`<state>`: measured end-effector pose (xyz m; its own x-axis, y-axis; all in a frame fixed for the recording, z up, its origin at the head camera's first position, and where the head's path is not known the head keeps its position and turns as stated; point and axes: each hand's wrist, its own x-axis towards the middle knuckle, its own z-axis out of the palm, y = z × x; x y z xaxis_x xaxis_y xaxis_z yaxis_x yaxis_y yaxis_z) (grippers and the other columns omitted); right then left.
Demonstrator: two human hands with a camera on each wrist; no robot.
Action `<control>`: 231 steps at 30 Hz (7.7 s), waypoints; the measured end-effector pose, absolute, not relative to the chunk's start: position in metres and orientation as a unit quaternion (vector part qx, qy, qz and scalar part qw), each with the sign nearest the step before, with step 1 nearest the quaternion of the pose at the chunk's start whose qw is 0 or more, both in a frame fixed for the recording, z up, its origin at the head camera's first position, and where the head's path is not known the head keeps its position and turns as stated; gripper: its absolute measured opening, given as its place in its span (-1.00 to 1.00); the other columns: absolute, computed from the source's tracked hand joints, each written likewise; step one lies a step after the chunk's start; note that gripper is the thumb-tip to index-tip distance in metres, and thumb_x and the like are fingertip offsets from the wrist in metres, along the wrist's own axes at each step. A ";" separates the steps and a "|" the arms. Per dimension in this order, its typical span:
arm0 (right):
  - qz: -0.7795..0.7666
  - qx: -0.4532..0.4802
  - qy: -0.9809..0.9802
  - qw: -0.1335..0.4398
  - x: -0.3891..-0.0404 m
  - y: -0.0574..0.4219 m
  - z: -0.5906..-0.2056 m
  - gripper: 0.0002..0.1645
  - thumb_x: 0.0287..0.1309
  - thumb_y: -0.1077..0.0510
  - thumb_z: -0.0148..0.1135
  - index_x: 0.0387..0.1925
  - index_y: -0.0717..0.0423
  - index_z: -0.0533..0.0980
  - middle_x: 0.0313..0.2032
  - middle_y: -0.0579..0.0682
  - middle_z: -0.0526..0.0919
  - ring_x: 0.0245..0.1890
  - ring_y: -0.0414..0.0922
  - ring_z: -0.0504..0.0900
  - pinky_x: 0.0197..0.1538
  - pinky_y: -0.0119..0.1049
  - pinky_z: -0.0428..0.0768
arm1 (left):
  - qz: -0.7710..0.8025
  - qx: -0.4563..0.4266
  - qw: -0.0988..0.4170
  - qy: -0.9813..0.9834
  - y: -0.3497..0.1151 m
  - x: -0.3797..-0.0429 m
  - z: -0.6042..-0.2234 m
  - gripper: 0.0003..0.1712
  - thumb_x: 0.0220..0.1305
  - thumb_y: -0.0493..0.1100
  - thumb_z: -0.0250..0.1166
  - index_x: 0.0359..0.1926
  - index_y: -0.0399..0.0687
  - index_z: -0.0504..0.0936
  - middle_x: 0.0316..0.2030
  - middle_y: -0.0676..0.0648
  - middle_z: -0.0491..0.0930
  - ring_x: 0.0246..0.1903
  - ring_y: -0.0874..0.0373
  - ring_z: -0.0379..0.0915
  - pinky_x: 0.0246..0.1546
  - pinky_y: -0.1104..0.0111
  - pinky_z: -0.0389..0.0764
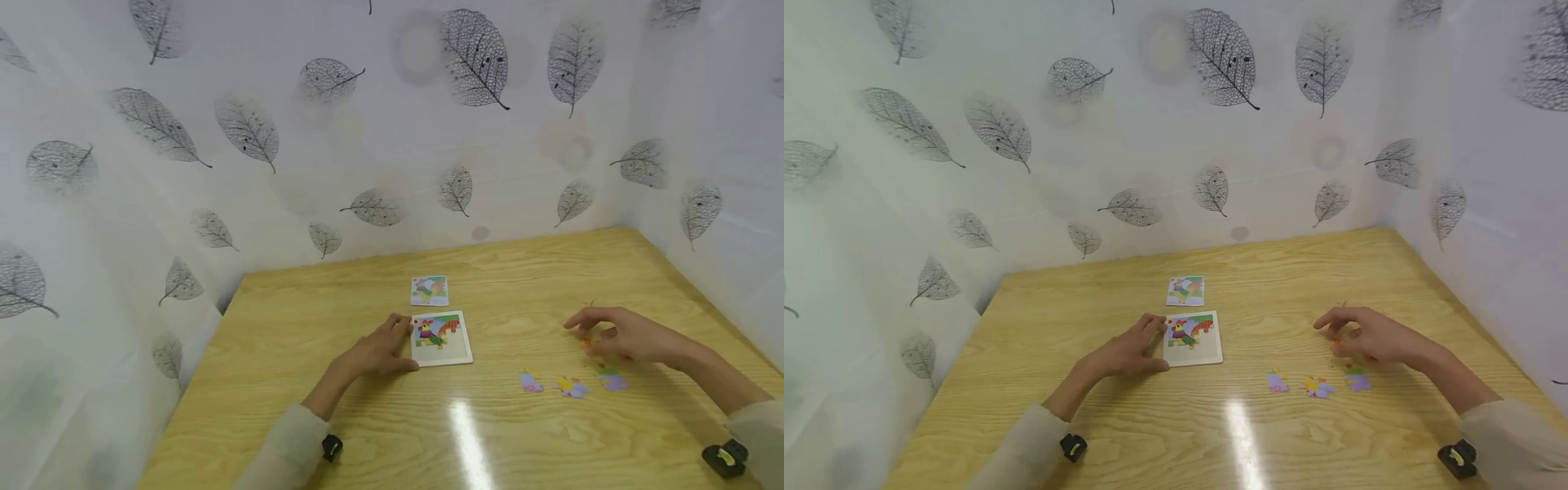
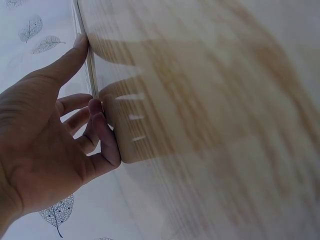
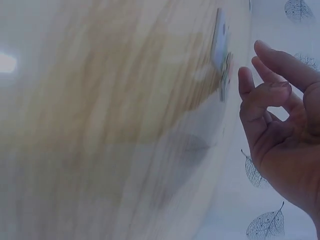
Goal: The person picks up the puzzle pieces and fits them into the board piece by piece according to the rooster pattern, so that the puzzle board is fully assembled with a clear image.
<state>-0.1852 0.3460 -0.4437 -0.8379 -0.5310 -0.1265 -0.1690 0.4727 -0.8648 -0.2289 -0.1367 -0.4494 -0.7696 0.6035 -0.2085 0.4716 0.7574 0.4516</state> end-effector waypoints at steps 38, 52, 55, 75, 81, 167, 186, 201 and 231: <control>-0.438 -0.254 0.850 0.144 -0.185 0.347 -0.454 -0.62 0.24 0.37 0.37 0.09 0.27 0.56 0.01 0.24 0.59 -0.55 -0.33 0.47 -0.55 -0.34 0.48 | 0.193 0.276 0.184 0.924 -0.136 -0.228 -0.449 -0.03 0.36 0.17 0.40 0.57 -0.10 0.17 0.46 -0.17 0.19 0.43 -0.16 0.26 0.18 -0.21 0.51; -0.474 -0.237 0.833 0.158 -0.203 0.289 -0.439 -0.69 0.32 0.27 0.37 0.07 0.15 0.58 0.05 0.25 0.54 -0.75 -0.29 0.21 -0.68 -0.34 0.38 | 0.189 0.281 0.179 0.924 -0.136 -0.228 -0.448 -0.04 0.37 0.16 0.41 0.57 -0.11 0.17 0.45 -0.17 0.20 0.42 -0.16 0.27 0.16 -0.16 0.54; -0.473 -0.241 0.833 0.155 -0.208 0.277 -0.438 -0.69 0.31 0.28 0.37 0.07 0.15 0.59 0.04 0.23 0.57 -0.74 -0.31 0.20 -0.67 -0.36 0.37 | 0.190 0.280 0.181 0.923 -0.135 -0.228 -0.447 -0.04 0.37 0.15 0.40 0.57 -0.12 0.16 0.45 -0.17 0.20 0.43 -0.16 0.26 0.18 -0.17 0.53; -0.476 -0.248 0.825 0.178 -0.233 0.204 -0.445 -0.68 0.24 0.38 0.29 0.03 0.23 0.62 0.03 0.20 0.64 -0.73 -0.34 0.10 -0.63 -0.44 0.21 | 0.192 0.284 0.178 0.922 -0.137 -0.228 -0.450 -0.04 0.38 0.17 0.39 0.57 -0.13 0.16 0.44 -0.17 0.20 0.44 -0.16 0.26 0.21 -0.17 0.51; -0.469 -0.241 0.831 0.178 -0.238 0.186 -0.448 -0.65 0.21 0.42 0.25 0.03 0.21 0.63 0.00 0.16 0.66 -0.74 -0.32 0.12 -0.63 -0.44 0.22 | 0.193 0.285 0.179 0.921 -0.137 -0.229 -0.449 -0.05 0.37 0.16 0.40 0.56 -0.14 0.18 0.45 -0.17 0.20 0.43 -0.16 0.25 0.21 -0.17 0.50; -0.477 -0.230 0.816 0.233 -0.208 0.212 -0.450 -0.53 0.36 0.19 0.35 0.24 0.22 0.54 0.14 0.24 0.56 -0.59 -0.26 0.33 -0.55 -0.42 0.39 | 0.186 0.292 0.174 0.922 -0.139 -0.231 -0.451 -0.04 0.38 0.18 0.38 0.57 -0.12 0.16 0.45 -0.17 0.21 0.44 -0.15 0.26 0.23 -0.13 0.50; -0.466 -0.253 0.818 0.221 -0.176 0.254 -0.449 -0.41 0.27 0.16 0.45 0.27 0.25 0.50 0.01 0.22 0.50 -0.34 -0.19 0.50 -0.39 -0.37 0.51 | 0.185 0.283 0.181 0.924 -0.138 -0.230 -0.450 -0.04 0.38 0.19 0.38 0.57 -0.11 0.17 0.45 -0.17 0.21 0.45 -0.17 0.25 0.22 -0.20 0.48; -0.459 -0.293 0.810 0.218 -0.169 0.256 -0.452 -0.51 0.14 0.28 0.50 0.09 0.22 0.54 -0.03 0.22 0.48 -0.52 -0.29 0.25 -0.47 -0.39 0.35 | 0.192 0.282 0.177 0.923 -0.138 -0.229 -0.449 -0.07 0.38 0.17 0.39 0.55 -0.09 0.19 0.46 -0.17 0.20 0.45 -0.18 0.24 0.21 -0.26 0.46; -0.387 -0.347 0.843 0.138 -0.176 0.249 -0.455 -0.60 0.05 0.34 0.49 -0.08 -0.03 0.62 -0.22 -0.03 0.57 -0.55 -0.40 0.28 -0.52 -0.45 0.37 | 0.177 0.282 0.179 0.926 -0.136 -0.232 -0.449 -0.05 0.39 0.20 0.37 0.58 -0.08 0.15 0.46 -0.15 0.20 0.46 -0.15 0.23 0.24 -0.19 0.48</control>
